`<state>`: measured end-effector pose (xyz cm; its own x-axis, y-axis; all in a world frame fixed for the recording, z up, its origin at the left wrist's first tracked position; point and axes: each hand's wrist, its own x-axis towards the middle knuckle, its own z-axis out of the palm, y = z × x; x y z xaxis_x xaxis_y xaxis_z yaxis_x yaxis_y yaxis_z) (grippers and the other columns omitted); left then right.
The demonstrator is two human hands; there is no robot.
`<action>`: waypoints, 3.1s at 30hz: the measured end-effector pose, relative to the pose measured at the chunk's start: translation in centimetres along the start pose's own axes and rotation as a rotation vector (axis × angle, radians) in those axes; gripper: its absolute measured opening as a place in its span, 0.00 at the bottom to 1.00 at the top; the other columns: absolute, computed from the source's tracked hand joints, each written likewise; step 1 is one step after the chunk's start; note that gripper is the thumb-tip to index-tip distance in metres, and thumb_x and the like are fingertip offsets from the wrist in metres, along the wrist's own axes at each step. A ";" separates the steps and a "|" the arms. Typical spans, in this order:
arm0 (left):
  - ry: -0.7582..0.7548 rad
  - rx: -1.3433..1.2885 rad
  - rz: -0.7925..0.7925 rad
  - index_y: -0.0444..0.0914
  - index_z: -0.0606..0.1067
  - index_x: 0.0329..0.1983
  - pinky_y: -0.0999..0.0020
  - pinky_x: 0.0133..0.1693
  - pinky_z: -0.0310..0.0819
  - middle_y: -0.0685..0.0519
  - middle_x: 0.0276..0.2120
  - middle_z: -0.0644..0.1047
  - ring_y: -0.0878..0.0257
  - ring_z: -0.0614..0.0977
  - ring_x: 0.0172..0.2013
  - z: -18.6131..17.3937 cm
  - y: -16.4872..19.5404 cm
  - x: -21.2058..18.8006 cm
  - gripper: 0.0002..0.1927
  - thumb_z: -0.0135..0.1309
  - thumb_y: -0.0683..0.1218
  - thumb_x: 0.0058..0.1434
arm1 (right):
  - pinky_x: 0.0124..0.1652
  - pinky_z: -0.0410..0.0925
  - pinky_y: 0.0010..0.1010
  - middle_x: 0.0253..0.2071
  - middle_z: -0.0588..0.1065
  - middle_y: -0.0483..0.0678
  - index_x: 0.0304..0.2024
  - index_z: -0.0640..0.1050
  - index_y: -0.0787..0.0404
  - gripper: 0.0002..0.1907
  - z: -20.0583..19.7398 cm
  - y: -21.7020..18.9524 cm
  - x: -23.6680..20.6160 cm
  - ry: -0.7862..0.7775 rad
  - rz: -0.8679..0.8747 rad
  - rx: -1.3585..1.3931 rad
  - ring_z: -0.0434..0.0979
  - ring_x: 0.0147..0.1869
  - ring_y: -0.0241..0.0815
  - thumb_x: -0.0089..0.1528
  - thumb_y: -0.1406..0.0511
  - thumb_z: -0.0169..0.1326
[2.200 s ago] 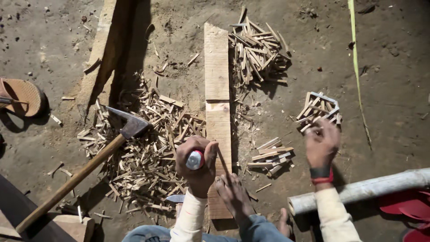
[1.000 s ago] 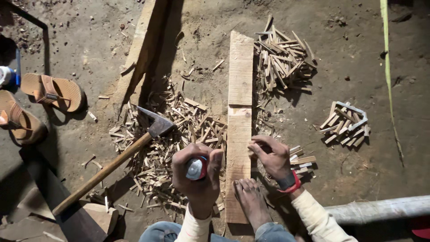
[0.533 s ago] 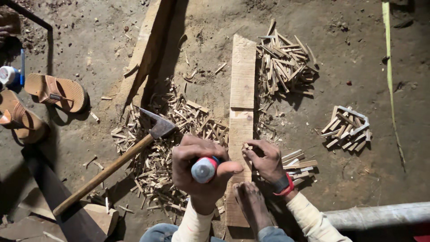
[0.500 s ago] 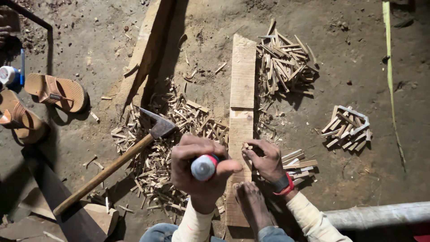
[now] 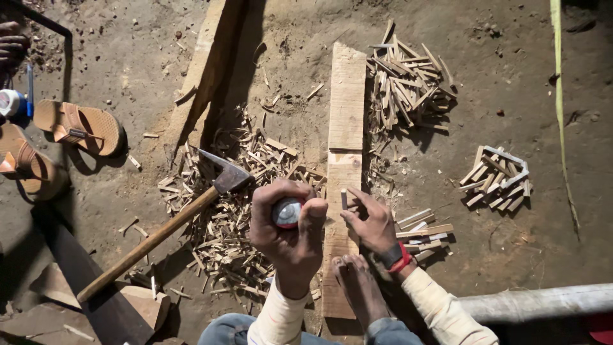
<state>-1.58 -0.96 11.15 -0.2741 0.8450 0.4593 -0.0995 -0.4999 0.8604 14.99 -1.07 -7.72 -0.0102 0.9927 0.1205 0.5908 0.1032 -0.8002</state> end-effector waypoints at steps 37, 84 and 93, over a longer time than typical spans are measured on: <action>-0.311 -0.070 0.129 0.34 0.74 0.40 0.73 0.29 0.74 0.52 0.28 0.77 0.65 0.81 0.26 1.8 0.7 1.9 0.23 0.62 0.58 0.69 | 0.45 0.76 0.33 0.45 0.81 0.51 0.56 0.77 0.60 0.22 -1.7 -2.5 -0.1 0.146 -0.378 0.032 0.84 0.46 0.43 0.59 0.64 0.64; -0.301 -0.094 0.240 0.38 0.76 0.33 0.69 0.32 0.82 0.55 0.23 0.79 0.64 0.88 0.28 3.0 -0.6 0.9 0.18 0.63 0.56 0.69 | 0.47 0.75 0.35 0.46 0.81 0.52 0.53 0.78 0.61 0.20 -3.6 -4.2 -0.3 -0.026 -0.434 0.192 0.83 0.48 0.47 0.59 0.63 0.61; -0.338 -0.001 0.245 0.41 0.75 0.30 0.73 0.29 0.81 0.56 0.23 0.79 0.66 0.85 0.27 3.1 -0.3 0.2 0.23 0.57 0.62 0.70 | 0.47 0.75 0.35 0.46 0.81 0.53 0.52 0.78 0.62 0.20 -4.5 -5.1 -1.4 -0.067 -0.459 0.222 0.83 0.48 0.47 0.59 0.63 0.61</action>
<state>1.36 0.01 11.66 0.0395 0.7159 0.6971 -0.0711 -0.6938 0.7166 15.62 -3.22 -1.19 -0.2844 0.8428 0.4569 0.3278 0.5333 -0.7798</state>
